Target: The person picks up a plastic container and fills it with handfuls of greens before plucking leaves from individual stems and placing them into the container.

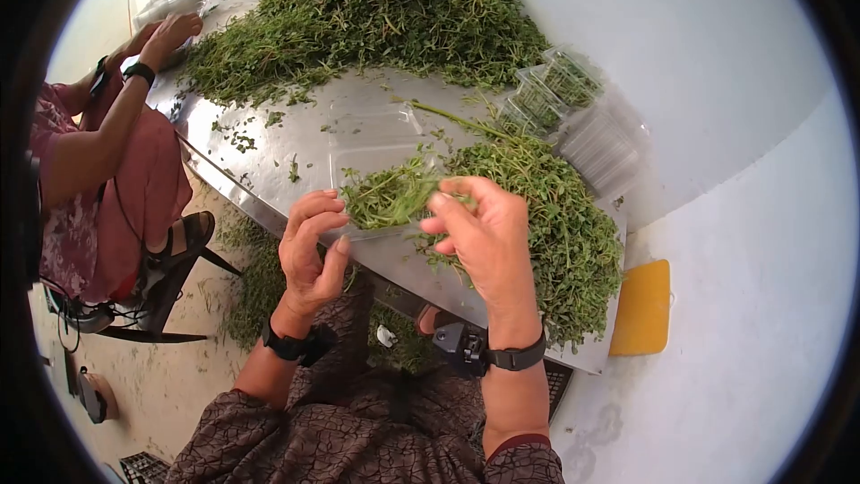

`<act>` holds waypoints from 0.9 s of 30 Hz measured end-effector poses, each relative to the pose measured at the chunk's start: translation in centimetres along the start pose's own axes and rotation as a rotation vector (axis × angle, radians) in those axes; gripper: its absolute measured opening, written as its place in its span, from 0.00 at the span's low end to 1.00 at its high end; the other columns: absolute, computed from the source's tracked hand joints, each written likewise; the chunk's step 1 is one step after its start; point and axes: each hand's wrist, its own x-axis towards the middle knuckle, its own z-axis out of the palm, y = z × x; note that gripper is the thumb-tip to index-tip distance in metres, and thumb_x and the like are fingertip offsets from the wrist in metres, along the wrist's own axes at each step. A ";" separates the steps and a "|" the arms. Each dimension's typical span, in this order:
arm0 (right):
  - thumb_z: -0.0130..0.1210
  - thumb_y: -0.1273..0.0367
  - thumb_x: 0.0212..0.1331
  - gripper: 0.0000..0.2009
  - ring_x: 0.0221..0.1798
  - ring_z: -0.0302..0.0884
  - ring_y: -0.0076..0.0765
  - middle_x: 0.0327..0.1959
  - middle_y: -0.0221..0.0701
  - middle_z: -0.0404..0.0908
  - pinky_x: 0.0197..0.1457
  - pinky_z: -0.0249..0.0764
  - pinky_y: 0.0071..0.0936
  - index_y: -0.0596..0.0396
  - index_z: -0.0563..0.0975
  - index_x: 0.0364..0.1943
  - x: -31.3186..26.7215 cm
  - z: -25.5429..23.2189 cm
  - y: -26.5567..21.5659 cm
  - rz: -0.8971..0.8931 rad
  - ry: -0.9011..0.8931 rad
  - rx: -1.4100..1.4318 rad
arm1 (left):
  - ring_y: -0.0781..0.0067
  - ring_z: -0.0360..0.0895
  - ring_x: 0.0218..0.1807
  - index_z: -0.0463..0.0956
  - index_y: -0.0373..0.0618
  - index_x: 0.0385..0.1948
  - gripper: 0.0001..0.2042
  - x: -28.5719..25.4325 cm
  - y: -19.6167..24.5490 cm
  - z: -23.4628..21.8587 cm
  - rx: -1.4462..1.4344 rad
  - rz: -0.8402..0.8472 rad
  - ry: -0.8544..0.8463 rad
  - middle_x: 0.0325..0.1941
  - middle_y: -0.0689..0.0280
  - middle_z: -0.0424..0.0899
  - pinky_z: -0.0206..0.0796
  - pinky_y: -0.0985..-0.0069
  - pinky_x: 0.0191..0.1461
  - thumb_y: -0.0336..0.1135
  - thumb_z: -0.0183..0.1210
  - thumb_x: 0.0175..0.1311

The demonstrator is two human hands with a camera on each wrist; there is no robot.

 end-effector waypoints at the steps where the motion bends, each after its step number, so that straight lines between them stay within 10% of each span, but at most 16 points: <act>1: 0.55 0.72 0.62 0.13 0.33 0.82 0.25 0.33 0.36 0.83 0.30 0.76 0.18 0.70 0.77 0.45 -0.2 -0.1 0.3 0.019 0.084 -0.076 | 0.51 0.74 0.57 0.76 0.38 0.38 0.11 0.0 0.0 0.0 0.002 -0.005 0.003 0.47 0.55 0.78 0.66 0.59 0.62 0.22 0.56 0.51; 12: 0.57 0.76 0.58 0.11 0.36 0.80 0.25 0.37 0.36 0.84 0.40 0.75 0.25 0.63 0.80 0.45 -0.6 -1.7 2.8 -0.227 0.243 -0.370 | 0.50 0.76 0.55 0.77 0.38 0.39 0.14 0.1 -0.3 0.3 -0.005 0.020 0.027 0.46 0.55 0.78 0.69 0.61 0.59 0.21 0.59 0.48; 17: 0.56 0.76 0.56 0.12 0.41 0.81 0.43 0.42 0.44 0.83 0.46 0.75 0.32 0.60 0.80 0.46 0.7 -2.1 4.4 -0.554 0.184 -0.615 | 0.51 0.75 0.56 0.77 0.38 0.39 0.12 0.0 -0.3 0.4 -0.005 0.008 0.020 0.47 0.55 0.78 0.68 0.60 0.60 0.22 0.57 0.49; 27: 0.57 0.77 0.53 0.07 0.36 0.80 0.44 0.33 0.40 0.83 0.41 0.75 0.33 0.60 0.82 0.35 1.5 -1.6 4.1 -0.313 0.124 -0.555 | 0.51 0.75 0.55 0.77 0.38 0.39 0.11 0.1 -0.4 0.4 0.001 0.011 0.019 0.46 0.55 0.79 0.66 0.58 0.61 0.25 0.56 0.52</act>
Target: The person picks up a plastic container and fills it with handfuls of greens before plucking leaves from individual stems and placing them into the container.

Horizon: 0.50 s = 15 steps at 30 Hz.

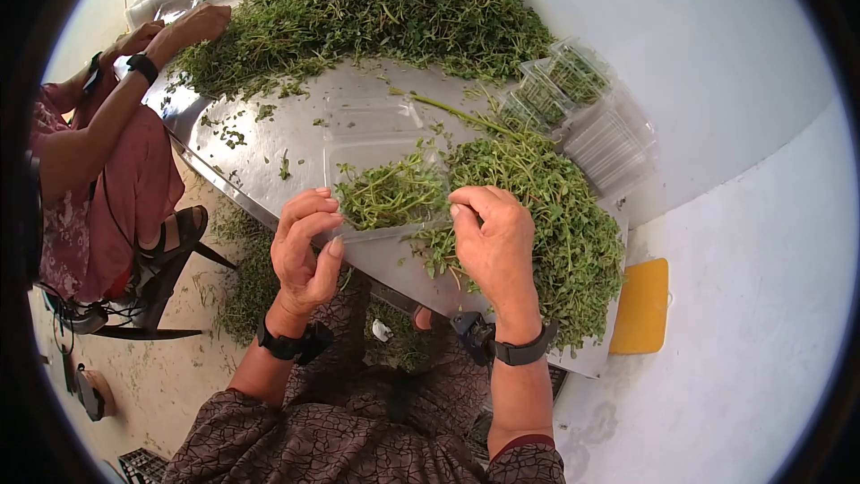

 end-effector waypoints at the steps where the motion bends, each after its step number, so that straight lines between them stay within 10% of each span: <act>1: 0.57 0.77 0.53 0.07 0.36 0.80 0.44 0.33 0.40 0.83 0.41 0.75 0.33 0.60 0.82 0.35 0.0 0.0 0.0 0.000 0.000 0.000 | 0.51 0.75 0.55 0.77 0.38 0.39 0.11 0.0 0.0 0.0 0.000 0.000 0.000 0.46 0.55 0.79 0.66 0.58 0.61 0.25 0.56 0.52; 6: 0.60 0.77 0.49 0.05 0.50 0.76 0.48 0.42 0.40 0.82 0.56 0.70 0.42 0.58 0.83 0.31 0.3 -0.4 -0.9 -0.372 0.003 -0.355 | 0.51 0.75 0.55 0.77 0.38 0.39 0.12 0.0 -0.1 0.0 0.006 0.009 -0.002 0.46 0.55 0.79 0.67 0.59 0.61 0.24 0.57 0.51; 15: 0.57 0.59 0.59 0.14 0.67 0.63 0.61 0.58 0.52 0.75 0.70 0.54 0.51 0.56 0.85 0.34 0.2 -0.7 -1.0 -0.379 -0.218 -0.355 | 0.51 0.76 0.55 0.78 0.39 0.39 0.15 0.1 0.0 0.0 0.017 0.022 -0.005 0.47 0.56 0.78 0.70 0.61 0.59 0.21 0.60 0.46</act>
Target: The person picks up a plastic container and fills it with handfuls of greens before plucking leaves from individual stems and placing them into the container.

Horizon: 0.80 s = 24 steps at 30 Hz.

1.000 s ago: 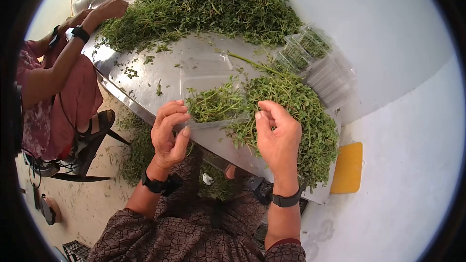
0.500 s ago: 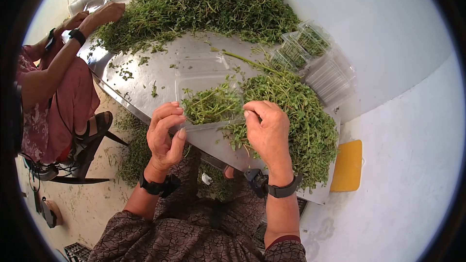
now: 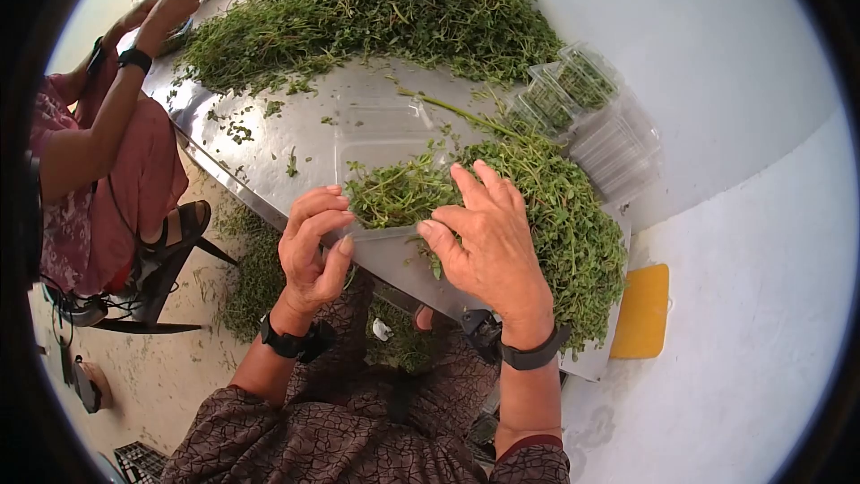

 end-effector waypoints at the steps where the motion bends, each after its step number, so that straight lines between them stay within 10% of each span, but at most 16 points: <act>1: 0.57 0.59 0.59 0.14 0.67 0.63 0.61 0.58 0.52 0.75 0.70 0.54 0.51 0.56 0.85 0.34 0.2 0.1 0.0 -0.001 0.000 0.000 | 0.51 0.76 0.55 0.78 0.39 0.39 0.15 0.0 0.0 0.0 0.000 0.000 0.001 0.47 0.56 0.78 0.70 0.61 0.59 0.21 0.60 0.46; 13: 0.51 0.58 0.67 0.17 0.68 0.62 0.59 0.60 0.53 0.73 0.70 0.55 0.49 0.58 0.84 0.39 1.1 -0.6 -0.3 0.023 0.198 -0.001 | 0.51 0.76 0.54 0.77 0.39 0.39 0.15 0.0 0.0 0.1 -0.014 -0.002 0.012 0.46 0.56 0.78 0.70 0.62 0.58 0.21 0.60 0.46; 24: 0.49 0.56 0.67 0.19 0.70 0.58 0.63 0.63 0.57 0.69 0.71 0.52 0.55 0.55 0.85 0.36 1.3 2.2 0.0 0.015 0.021 -0.109 | 0.51 0.76 0.54 0.77 0.38 0.39 0.15 0.1 0.1 0.1 -0.031 -0.003 0.005 0.46 0.55 0.78 0.70 0.61 0.57 0.21 0.61 0.46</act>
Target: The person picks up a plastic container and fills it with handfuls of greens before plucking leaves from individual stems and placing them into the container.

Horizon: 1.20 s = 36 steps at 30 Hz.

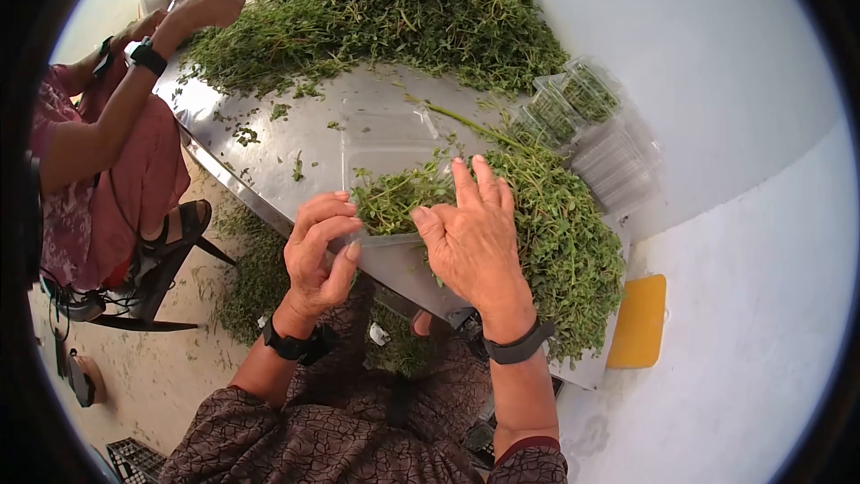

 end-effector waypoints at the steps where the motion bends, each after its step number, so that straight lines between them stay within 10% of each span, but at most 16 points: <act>1: 0.48 0.56 0.67 0.19 0.70 0.58 0.63 0.63 0.56 0.69 0.71 0.52 0.55 0.54 0.86 0.36 0.1 -0.1 0.0 -0.006 -0.021 -0.011 | 0.51 0.76 0.54 0.77 0.38 0.39 0.15 0.1 0.0 0.0 -0.004 0.003 0.002 0.46 0.55 0.78 0.70 0.61 0.57 0.21 0.61 0.46; 36: 0.52 0.62 0.66 0.15 0.65 0.66 0.60 0.45 0.40 0.83 0.70 0.53 0.58 0.60 0.77 0.46 1.4 -0.7 0.1 -0.045 0.075 0.151 | 0.51 0.76 0.55 0.77 0.40 0.39 0.13 -0.2 -0.1 -0.1 0.014 -0.013 -0.008 0.47 0.56 0.79 0.69 0.60 0.59 0.24 0.58 0.49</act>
